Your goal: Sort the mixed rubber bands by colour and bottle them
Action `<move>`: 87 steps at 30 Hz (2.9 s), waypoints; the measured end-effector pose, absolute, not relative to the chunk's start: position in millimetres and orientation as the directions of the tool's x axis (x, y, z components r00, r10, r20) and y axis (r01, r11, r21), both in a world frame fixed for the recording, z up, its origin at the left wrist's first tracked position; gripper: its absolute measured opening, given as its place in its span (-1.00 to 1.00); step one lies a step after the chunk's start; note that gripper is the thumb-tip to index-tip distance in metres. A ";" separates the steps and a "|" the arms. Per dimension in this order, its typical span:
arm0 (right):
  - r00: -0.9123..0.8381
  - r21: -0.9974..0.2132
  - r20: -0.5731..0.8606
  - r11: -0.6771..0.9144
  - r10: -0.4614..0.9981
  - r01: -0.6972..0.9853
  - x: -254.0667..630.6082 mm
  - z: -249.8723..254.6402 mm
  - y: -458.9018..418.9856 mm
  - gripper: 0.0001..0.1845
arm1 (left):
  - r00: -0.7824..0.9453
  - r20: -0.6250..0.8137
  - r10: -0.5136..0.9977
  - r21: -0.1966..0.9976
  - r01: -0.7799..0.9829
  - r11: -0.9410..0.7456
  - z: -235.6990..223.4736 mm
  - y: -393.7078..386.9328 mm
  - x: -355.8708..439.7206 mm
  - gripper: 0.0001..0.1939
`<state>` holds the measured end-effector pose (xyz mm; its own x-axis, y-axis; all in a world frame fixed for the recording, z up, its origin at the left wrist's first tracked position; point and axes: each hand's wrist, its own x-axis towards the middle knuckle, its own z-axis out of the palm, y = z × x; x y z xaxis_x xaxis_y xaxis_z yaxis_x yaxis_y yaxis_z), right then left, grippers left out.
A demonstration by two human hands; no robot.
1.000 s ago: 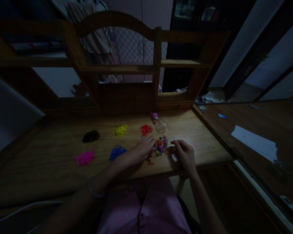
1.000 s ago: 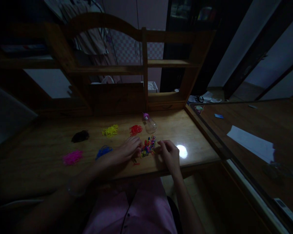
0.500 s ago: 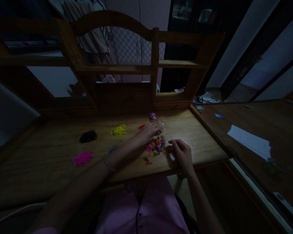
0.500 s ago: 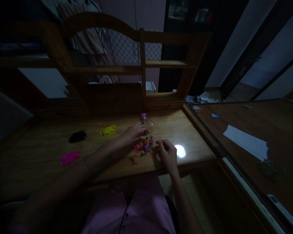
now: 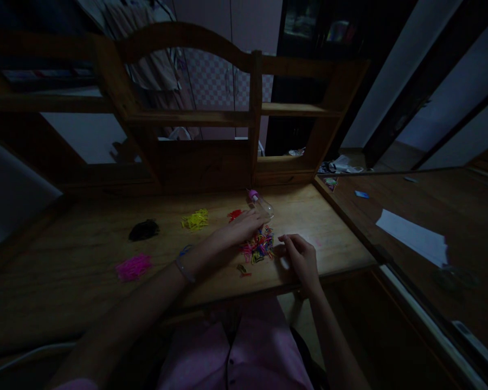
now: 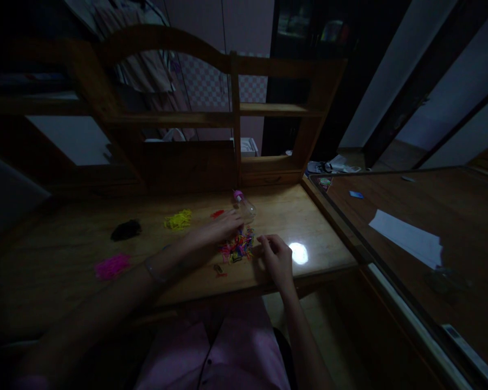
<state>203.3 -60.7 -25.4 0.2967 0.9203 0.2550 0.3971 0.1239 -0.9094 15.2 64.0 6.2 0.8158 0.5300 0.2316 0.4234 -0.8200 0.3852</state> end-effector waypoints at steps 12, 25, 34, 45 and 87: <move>0.296 -0.912 0.247 0.119 0.923 0.392 203.9 -26.4 -60.8 -0.65 | 0.721 0.172 0.671 0.326 0.601 -0.730 38.5 54.2 -37.6 -0.93; 0.270 -0.908 0.222 0.098 0.937 0.408 206.5 -31.0 -60.2 -0.63 | 0.384 0.134 0.913 0.360 0.840 -0.406 15.6 -28.5 -188.7 -0.80; 0.268 -0.904 0.212 0.084 0.940 0.418 206.3 -30.0 -59.3 -0.65 | 0.411 0.129 0.902 0.413 0.805 -0.426 21.8 -30.0 -155.3 -0.77; 0.276 -0.881 0.239 0.088 0.931 0.464 204.9 -30.2 -59.8 -0.65 | 0.539 0.211 0.815 0.472 0.674 -0.568 17.4 -41.2 -31.9 -0.81; 0.244 -0.852 0.305 0.149 0.921 0.503 202.3 -27.0 -62.1 -0.68 | 0.643 0.247 0.725 0.459 0.581 -0.672 12.7 -15.0 7.8 -0.78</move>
